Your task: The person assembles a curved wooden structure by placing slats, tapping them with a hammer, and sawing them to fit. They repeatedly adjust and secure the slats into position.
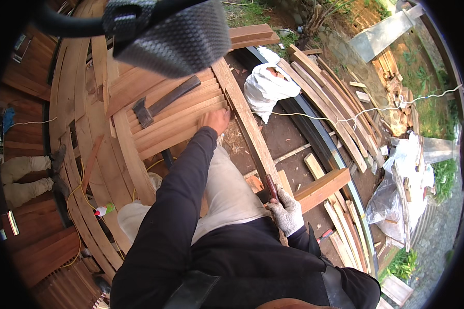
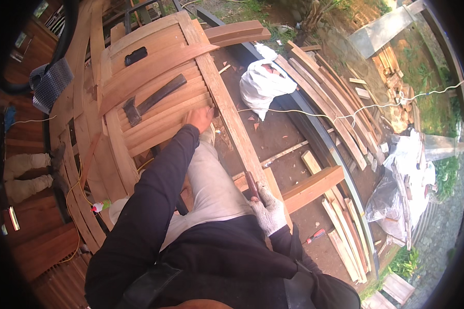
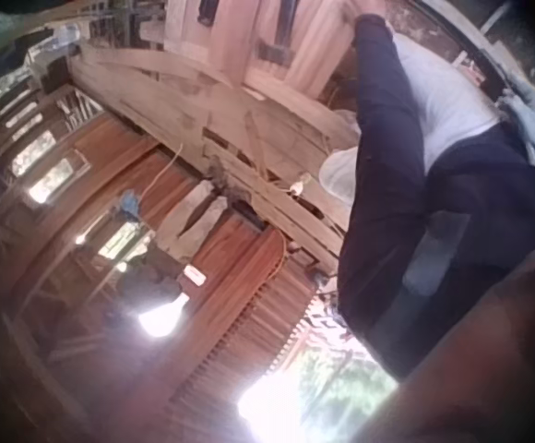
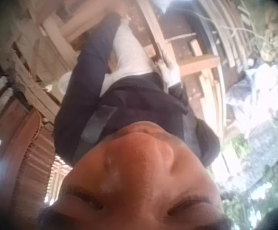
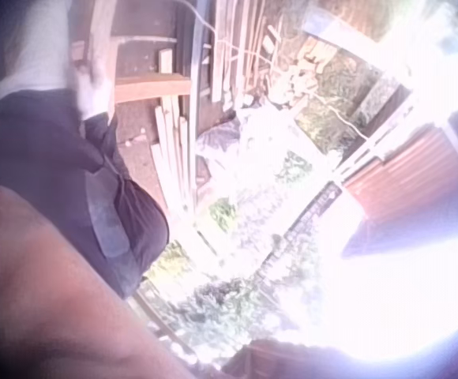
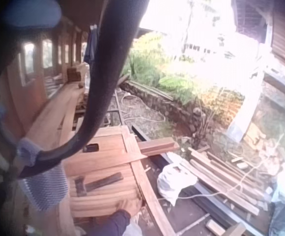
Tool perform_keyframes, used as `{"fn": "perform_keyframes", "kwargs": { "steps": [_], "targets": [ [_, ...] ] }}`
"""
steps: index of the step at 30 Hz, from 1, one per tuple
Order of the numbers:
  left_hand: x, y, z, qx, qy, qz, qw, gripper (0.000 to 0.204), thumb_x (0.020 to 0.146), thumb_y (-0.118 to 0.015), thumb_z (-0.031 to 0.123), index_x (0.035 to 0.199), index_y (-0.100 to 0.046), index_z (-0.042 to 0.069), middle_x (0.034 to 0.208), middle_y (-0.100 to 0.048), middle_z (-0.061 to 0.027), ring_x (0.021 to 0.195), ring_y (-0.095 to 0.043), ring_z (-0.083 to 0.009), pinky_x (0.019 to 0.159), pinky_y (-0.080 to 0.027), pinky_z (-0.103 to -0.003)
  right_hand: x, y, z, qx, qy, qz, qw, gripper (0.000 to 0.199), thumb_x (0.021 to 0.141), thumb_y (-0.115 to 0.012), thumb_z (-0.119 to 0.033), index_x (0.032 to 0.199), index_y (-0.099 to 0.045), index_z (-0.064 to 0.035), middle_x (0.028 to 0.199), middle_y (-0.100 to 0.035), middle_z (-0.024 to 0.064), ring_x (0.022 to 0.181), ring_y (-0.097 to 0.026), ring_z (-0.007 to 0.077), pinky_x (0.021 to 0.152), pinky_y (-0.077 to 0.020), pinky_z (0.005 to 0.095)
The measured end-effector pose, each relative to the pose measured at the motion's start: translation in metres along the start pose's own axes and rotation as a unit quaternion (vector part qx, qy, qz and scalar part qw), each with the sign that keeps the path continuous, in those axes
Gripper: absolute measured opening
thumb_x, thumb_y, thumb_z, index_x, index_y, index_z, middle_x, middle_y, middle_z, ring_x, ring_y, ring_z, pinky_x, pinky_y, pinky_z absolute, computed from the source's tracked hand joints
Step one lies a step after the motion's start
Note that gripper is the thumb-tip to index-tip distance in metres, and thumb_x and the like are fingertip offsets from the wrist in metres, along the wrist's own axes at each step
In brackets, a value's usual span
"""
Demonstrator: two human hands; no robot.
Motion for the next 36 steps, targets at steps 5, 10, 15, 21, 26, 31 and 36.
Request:
{"fn": "perform_keyframes", "kwargs": {
  "steps": [5, 10, 15, 21, 26, 31, 36],
  "targets": [
    [0.003, 0.0, 0.002, 0.0, 0.012, -0.017, 1.0, 0.041, 0.104, -0.05, 0.045, 0.1, -0.072, 0.01, 0.102, -0.073, -0.0244, 0.098, -0.067, -0.0504, 0.087, -0.052, -0.062, -0.002, -0.003, -0.013, -0.058, 0.082, -0.004, 0.995, 0.055, 0.096, -0.074, -0.006, 0.146, -0.056, 0.0093, 0.129, -0.07, 0.0153, 0.114, -0.065, 0.0156, 0.098, -0.0538, 0.0295],
    [0.006, -0.001, -0.003, -0.018, -0.004, -0.003, 1.0, 0.042, 0.104, -0.049, 0.045, 0.099, -0.072, 0.009, 0.104, -0.073, -0.0247, 0.1, -0.067, -0.0497, 0.088, -0.051, -0.062, 0.03, -0.022, -0.054, -0.019, 0.055, -0.02, 0.998, 0.056, 0.098, -0.073, -0.008, 0.149, -0.054, 0.0068, 0.129, -0.071, 0.015, 0.113, -0.065, 0.0144, 0.096, -0.0527, 0.0277],
    [-0.008, -0.007, 0.006, 0.01, -0.016, -0.024, 1.0, 0.044, 0.104, -0.048, 0.045, 0.097, -0.072, 0.009, 0.101, -0.073, -0.0244, 0.098, -0.068, -0.0489, 0.085, -0.052, -0.061, 0.022, -0.012, -0.022, -0.012, 0.07, -0.014, 0.997, 0.06, 0.097, -0.073, -0.008, 0.151, -0.052, 0.0059, 0.124, -0.069, 0.0092, 0.106, -0.063, 0.0102, 0.089, -0.0536, 0.0242],
    [-0.007, -0.001, 0.007, 0.007, -0.025, 0.03, 0.999, 0.043, 0.105, -0.05, 0.043, 0.093, -0.075, 0.01, 0.095, -0.075, -0.0247, 0.09, -0.072, -0.0461, 0.083, -0.055, -0.059, 0.024, -0.022, -0.031, 0.029, 0.049, -0.029, 0.998, 0.062, 0.096, -0.072, -0.005, 0.153, -0.05, 0.005, 0.108, -0.066, 0.0005, 0.087, -0.057, 0.004, 0.075, -0.0509, 0.0206],
    [-0.006, 0.0, 0.011, 0.023, -0.005, 0.042, 0.999, 0.044, 0.107, -0.047, 0.042, 0.094, -0.074, 0.009, 0.094, -0.074, -0.0242, 0.09, -0.072, -0.0468, 0.081, -0.054, -0.061, 0.033, -0.019, -0.011, -0.023, 0.075, -0.001, 0.997, 0.06, 0.096, -0.073, -0.006, 0.151, -0.051, 0.0066, 0.127, -0.07, 0.0149, 0.118, -0.063, 0.0165, 0.1, -0.0514, 0.0287],
    [-0.007, -0.006, 0.009, 0.063, 0.013, 0.009, 0.998, 0.044, 0.109, -0.045, 0.042, 0.097, -0.074, 0.011, 0.093, -0.074, -0.0249, 0.089, -0.072, -0.047, 0.08, -0.054, -0.062, 0.019, -0.019, -0.024, 0.047, 0.011, -0.01, 0.999, 0.059, 0.097, -0.073, -0.006, 0.151, -0.052, 0.0067, 0.118, -0.068, 0.0076, 0.101, -0.061, 0.0083, 0.088, -0.054, 0.025],
    [-0.006, 0.002, 0.014, 0.054, 0.008, 0.047, 0.997, 0.049, 0.109, -0.046, 0.044, 0.093, -0.077, 0.01, 0.088, -0.075, -0.025, 0.082, -0.074, -0.0451, 0.076, -0.057, -0.058, 0.029, -0.023, -0.02, 0.039, 0.005, -0.014, 0.999, 0.062, 0.095, -0.075, -0.004, 0.151, -0.051, 0.0076, 0.117, -0.068, 0.0061, 0.098, -0.06, 0.0072, 0.086, -0.054, 0.0243]
  ]
}}
Point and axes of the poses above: each hand's wrist, its own x-axis towards the middle knuckle, its own y-axis out of the back of the hand, z = x × y, the point moved 7 cm from there along x, towards the middle knuckle
